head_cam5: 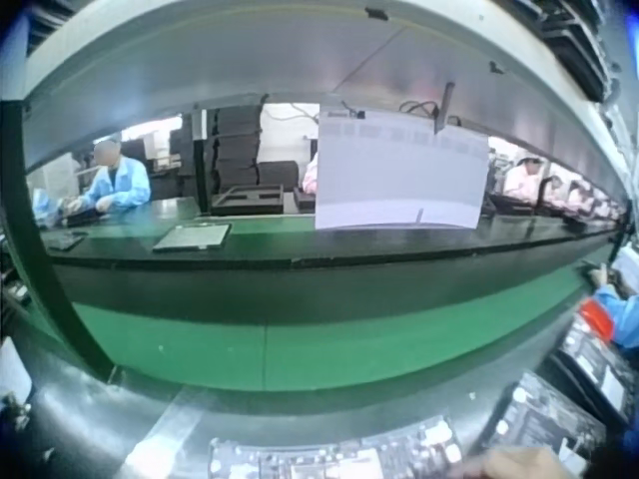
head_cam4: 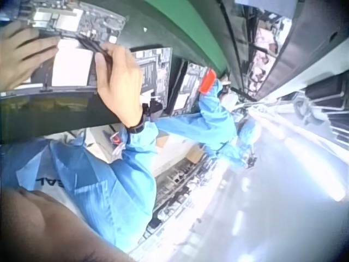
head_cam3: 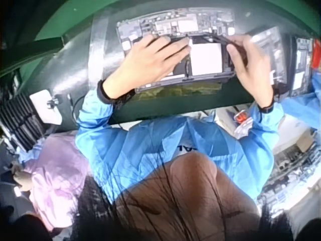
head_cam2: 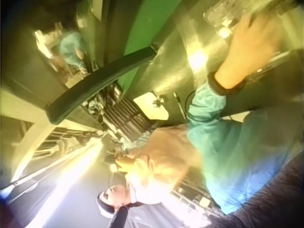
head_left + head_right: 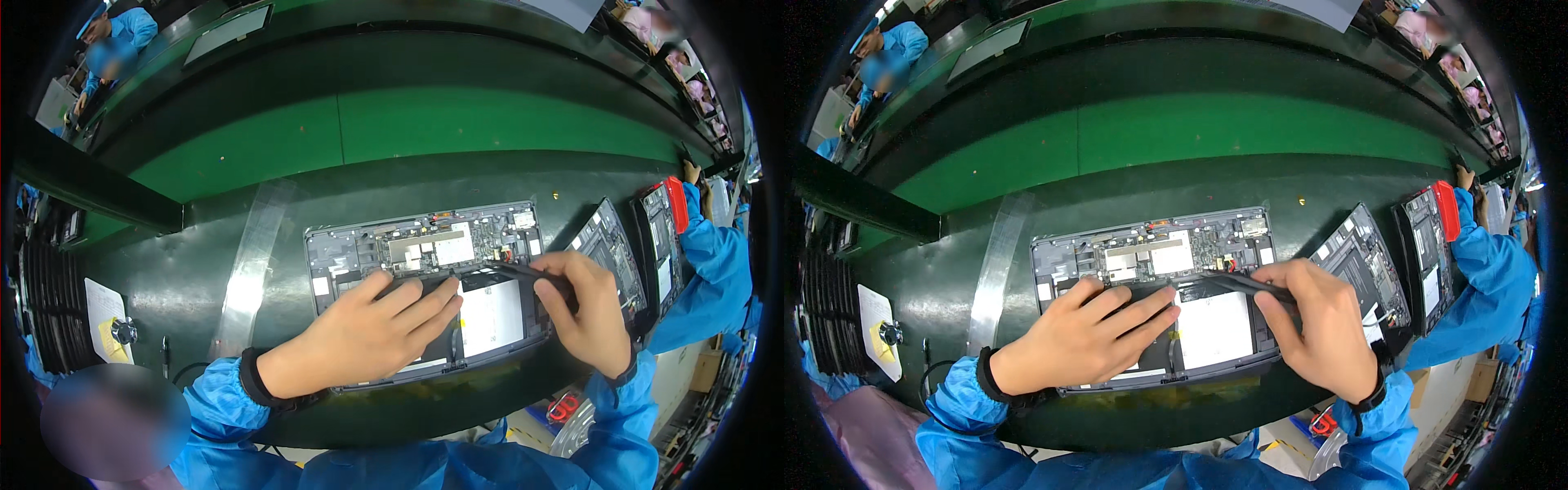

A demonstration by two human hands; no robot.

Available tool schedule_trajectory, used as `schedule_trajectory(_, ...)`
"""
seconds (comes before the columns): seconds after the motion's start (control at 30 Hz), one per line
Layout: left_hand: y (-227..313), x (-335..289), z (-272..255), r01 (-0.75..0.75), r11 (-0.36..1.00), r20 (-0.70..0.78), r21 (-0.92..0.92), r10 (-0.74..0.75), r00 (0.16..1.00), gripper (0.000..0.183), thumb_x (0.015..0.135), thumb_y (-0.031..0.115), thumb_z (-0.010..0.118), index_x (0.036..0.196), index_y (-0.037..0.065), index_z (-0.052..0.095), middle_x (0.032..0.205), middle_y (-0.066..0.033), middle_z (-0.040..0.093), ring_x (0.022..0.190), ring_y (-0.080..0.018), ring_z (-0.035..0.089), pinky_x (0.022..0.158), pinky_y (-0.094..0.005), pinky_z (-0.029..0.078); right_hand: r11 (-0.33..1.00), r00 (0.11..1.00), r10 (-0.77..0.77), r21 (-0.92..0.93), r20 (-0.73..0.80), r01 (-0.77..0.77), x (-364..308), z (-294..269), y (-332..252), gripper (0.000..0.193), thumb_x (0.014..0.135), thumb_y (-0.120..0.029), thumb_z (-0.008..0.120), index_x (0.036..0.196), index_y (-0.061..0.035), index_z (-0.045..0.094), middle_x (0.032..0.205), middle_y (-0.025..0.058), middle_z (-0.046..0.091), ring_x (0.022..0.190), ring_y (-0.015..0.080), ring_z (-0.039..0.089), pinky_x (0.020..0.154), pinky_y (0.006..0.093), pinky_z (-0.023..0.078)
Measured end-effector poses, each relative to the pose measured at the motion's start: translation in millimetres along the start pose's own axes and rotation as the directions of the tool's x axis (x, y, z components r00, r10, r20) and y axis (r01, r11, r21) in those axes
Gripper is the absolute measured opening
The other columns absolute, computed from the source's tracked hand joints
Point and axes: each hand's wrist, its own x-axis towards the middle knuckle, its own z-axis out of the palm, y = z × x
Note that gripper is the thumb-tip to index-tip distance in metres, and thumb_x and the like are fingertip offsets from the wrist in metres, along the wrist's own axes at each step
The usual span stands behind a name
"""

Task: Assembling internal components of tablets on a factory assembly line.

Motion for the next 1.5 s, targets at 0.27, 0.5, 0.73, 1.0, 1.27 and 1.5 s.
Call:
schedule_trajectory(0.27, -1.3, 0.5, 1.0, 0.001, 1.000, 0.007, -0.014, -0.001, 1.000, 0.050, 0.085, 0.025, 0.069, 0.129, 0.004, 0.072, 0.141, -0.0065, 0.064, 0.103, -0.0182, 0.057, 0.083, -0.0316, 0.046, 0.977, 0.986, 0.034, 0.203, 0.160, -0.067, 47.2, 0.6, 13.9, 0.021, 0.094, -0.018, 0.081, 0.096, 0.0028, 0.076, 0.077, 0.0103, 0.072, 0.059, 0.0127, 0.065, 0.053, 0.0269, 0.049)
schedule_trajectory(0.5, -0.5, 2.7, 0.4, 0.017, 1.000, 0.052, 0.018, -0.018, 0.998, 0.053, 0.082, 0.027, 0.072, 0.134, 0.013, 0.071, 0.147, 0.0021, 0.063, 0.097, -0.0177, 0.054, 0.084, -0.0316, 0.046, 0.958, 0.966, 0.096, 0.242, 0.240, -0.155, 56.7, 4.8, 16.6, 0.018, 0.091, -0.014, 0.083, 0.091, 0.0036, 0.077, 0.069, 0.0107, 0.071, 0.055, 0.0119, 0.062, 0.053, 0.0272, 0.046)
schedule_trajectory(0.73, -0.6, 3.1, -1.7, 0.030, 0.998, 0.078, 0.052, -0.034, 0.996, 0.047, 0.084, 0.026, 0.069, 0.130, 0.016, 0.074, 0.145, 0.0049, 0.064, 0.094, -0.0158, 0.052, 0.087, -0.0316, 0.044, 0.938, 0.957, 0.079, 0.304, 0.280, -0.166, 63.2, 8.6, 17.8, 0.015, 0.092, -0.011, 0.081, 0.090, 0.0036, 0.077, 0.070, 0.0112, 0.072, 0.059, 0.0144, 0.064, 0.057, 0.0294, 0.048)
schedule_trajectory(1.0, -1.1, 2.7, 0.6, 0.017, 0.998, 0.065, 0.067, -0.021, 0.998, 0.044, 0.087, 0.026, 0.067, 0.129, 0.016, 0.075, 0.144, 0.0057, 0.065, 0.093, -0.0148, 0.052, 0.086, -0.0309, 0.043, 0.924, 0.945, 0.100, 0.324, 0.311, -0.204, 63.5, 13.0, 18.9, 0.015, 0.093, -0.011, 0.080, 0.089, 0.0034, 0.077, 0.070, 0.0111, 0.071, 0.060, 0.0132, 0.063, 0.057, 0.0291, 0.047)
schedule_trajectory(1.27, 1.2, 1.6, 0.2, 0.009, 0.996, 0.062, 0.092, -0.015, 0.998, 0.041, 0.088, 0.025, 0.067, 0.127, 0.016, 0.075, 0.143, 0.0064, 0.065, 0.093, -0.0146, 0.052, 0.085, -0.0311, 0.041, 0.913, 0.945, 0.094, 0.352, 0.312, -0.207, 61.8, 15.5, 21.4, 0.015, 0.093, -0.011, 0.079, 0.090, 0.0031, 0.076, 0.071, 0.0101, 0.071, 0.061, 0.0128, 0.063, 0.058, 0.0289, 0.047)
schedule_trajectory(1.5, -0.1, 4.1, 1.1, 0.021, 0.994, 0.063, 0.110, -0.028, 0.998, 0.043, 0.088, 0.026, 0.067, 0.129, 0.017, 0.074, 0.143, 0.0069, 0.065, 0.096, -0.0154, 0.051, 0.087, -0.0325, 0.041, 0.916, 0.959, 0.051, 0.370, 0.279, -0.156, 64.8, 15.9, 25.2, 0.015, 0.094, -0.011, 0.079, 0.090, 0.0033, 0.076, 0.073, 0.0100, 0.072, 0.062, 0.0131, 0.064, 0.059, 0.0287, 0.048)
